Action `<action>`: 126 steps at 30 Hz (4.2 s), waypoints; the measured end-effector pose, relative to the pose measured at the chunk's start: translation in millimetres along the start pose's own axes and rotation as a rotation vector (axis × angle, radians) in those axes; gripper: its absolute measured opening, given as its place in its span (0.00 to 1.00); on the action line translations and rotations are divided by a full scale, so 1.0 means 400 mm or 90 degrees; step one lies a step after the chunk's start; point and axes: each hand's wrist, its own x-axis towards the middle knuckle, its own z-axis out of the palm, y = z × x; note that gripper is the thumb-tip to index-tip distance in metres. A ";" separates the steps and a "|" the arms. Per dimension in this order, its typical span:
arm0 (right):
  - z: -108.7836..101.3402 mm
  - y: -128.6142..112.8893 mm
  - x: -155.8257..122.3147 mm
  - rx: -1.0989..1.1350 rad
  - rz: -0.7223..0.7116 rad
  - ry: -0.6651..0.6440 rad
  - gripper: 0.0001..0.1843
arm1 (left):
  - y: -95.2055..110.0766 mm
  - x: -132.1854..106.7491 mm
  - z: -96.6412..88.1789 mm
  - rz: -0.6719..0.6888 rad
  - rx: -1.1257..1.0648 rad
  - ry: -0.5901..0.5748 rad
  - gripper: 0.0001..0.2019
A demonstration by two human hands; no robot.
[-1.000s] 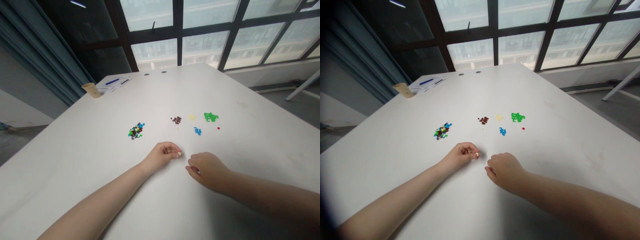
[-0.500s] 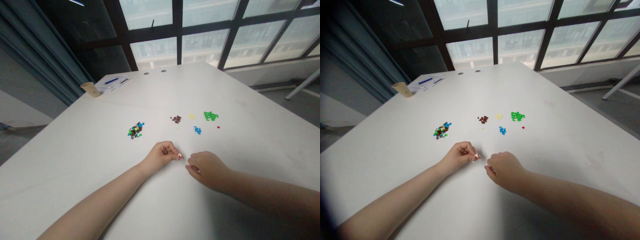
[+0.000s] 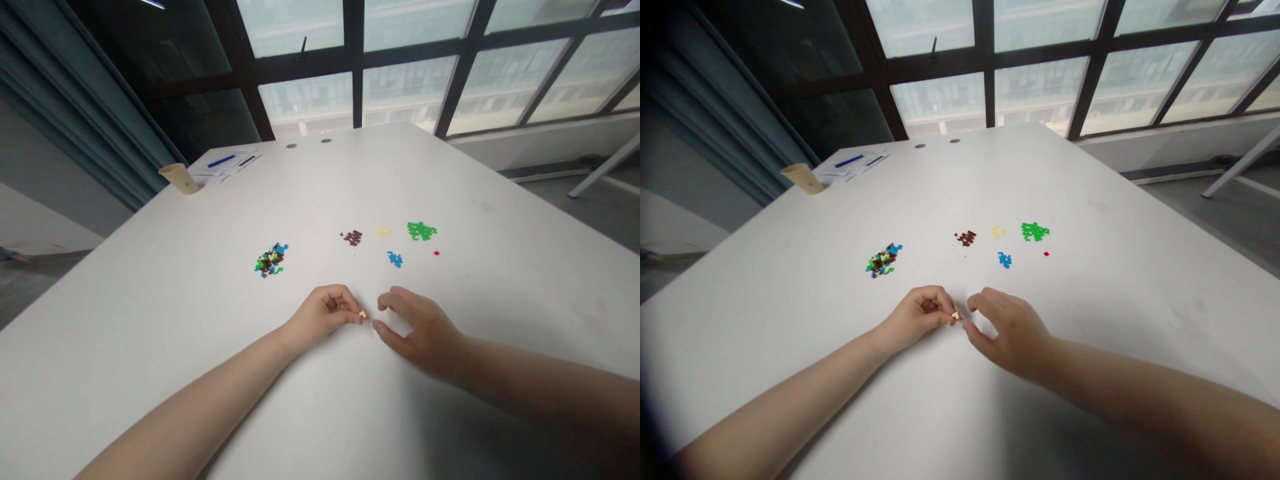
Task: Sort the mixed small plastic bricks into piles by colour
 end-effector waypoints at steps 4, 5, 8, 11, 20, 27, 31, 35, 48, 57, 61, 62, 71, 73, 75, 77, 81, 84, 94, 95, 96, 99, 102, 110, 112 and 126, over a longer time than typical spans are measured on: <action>0.002 0.002 -0.003 0.044 -0.055 -0.003 0.08 | 0.005 -0.002 0.006 0.002 0.004 -0.021 0.05; 0.002 0.002 -0.003 0.050 -0.055 -0.009 0.08 | 0.005 -0.003 0.006 0.000 0.007 -0.025 0.05; 0.004 0.002 -0.003 0.064 -0.057 -0.020 0.08 | 0.001 -0.003 0.005 -0.013 0.033 -0.034 0.05; 0.007 0.003 -0.004 0.065 -0.068 -0.024 0.08 | -0.004 -0.003 0.004 -0.020 0.056 -0.042 0.07; 0.015 0.009 0.000 0.078 -0.100 0.009 0.07 | -0.002 0.000 0.004 -0.006 0.075 -0.051 0.08; -0.016 0.020 0.037 -0.036 -0.126 0.069 0.08 | 0.009 0.001 0.013 0.042 -0.036 -0.022 0.09; -0.068 0.096 0.122 -0.154 -0.002 0.046 0.10 | -0.003 0.004 0.008 0.026 -0.033 -0.028 0.11; -0.099 0.217 0.224 -0.317 0.172 -0.099 0.13 | -0.020 0.010 0.000 0.003 0.032 -0.074 0.11; -0.066 0.335 0.327 -0.343 0.285 -0.209 0.12 | -0.028 0.015 -0.010 0.004 0.123 -0.111 0.11; -0.094 0.277 0.301 -0.325 0.300 -0.182 0.15 | -0.015 0.013 -0.018 0.078 0.270 0.024 0.09; -0.081 0.160 0.201 -0.291 0.254 -0.217 0.14 | 0.009 0.015 -0.083 0.137 0.643 0.222 0.11; -0.073 0.126 0.167 -0.279 0.242 -0.238 0.13 | 0.018 0.015 -0.106 0.131 0.729 0.250 0.12; -0.016 0.006 0.030 -0.245 0.133 -0.314 0.12 | 0.063 0.002 -0.226 -0.169 1.101 0.466 0.15; -0.014 0.012 0.035 -0.255 0.127 -0.309 0.13 | 0.059 0.002 -0.229 -0.174 1.120 0.467 0.15; -0.012 0.017 0.035 -0.257 0.120 -0.305 0.13 | 0.053 0.005 -0.232 -0.167 1.130 0.469 0.15; -0.011 0.020 0.033 -0.253 0.115 -0.303 0.13 | 0.048 0.008 -0.233 -0.164 1.136 0.471 0.15; -0.010 0.020 0.030 -0.242 0.118 -0.302 0.12 | 0.041 0.012 -0.234 -0.157 1.154 0.479 0.15; -0.011 0.019 0.032 -0.240 0.124 -0.308 0.12 | 0.039 0.013 -0.234 -0.155 1.162 0.481 0.16; -0.010 0.023 0.033 -0.242 0.123 -0.304 0.12 | 0.048 0.017 -0.235 -0.194 1.131 0.456 0.15; -0.010 0.023 0.033 -0.240 0.122 -0.303 0.12 | 0.048 0.018 -0.235 -0.193 1.127 0.454 0.15; -0.010 0.023 0.033 -0.237 0.122 -0.301 0.12 | 0.049 0.018 -0.235 -0.193 1.123 0.454 0.15; -0.009 0.024 0.032 -0.232 0.119 -0.296 0.12 | 0.048 0.018 -0.236 -0.204 1.119 0.451 0.15; -0.008 0.025 0.031 -0.238 0.112 -0.292 0.12 | 0.046 0.018 -0.237 -0.207 1.125 0.442 0.15; -0.010 0.025 0.030 -0.249 0.113 -0.297 0.12 | 0.043 0.019 -0.232 -0.224 1.144 0.429 0.17; -0.010 0.026 0.030 -0.248 0.112 -0.297 0.12 | 0.043 0.018 -0.231 -0.223 1.145 0.428 0.17; -0.007 0.027 0.029 -0.245 0.101 -0.278 0.12 | 0.056 0.024 -0.214 0.008 1.096 0.445 0.14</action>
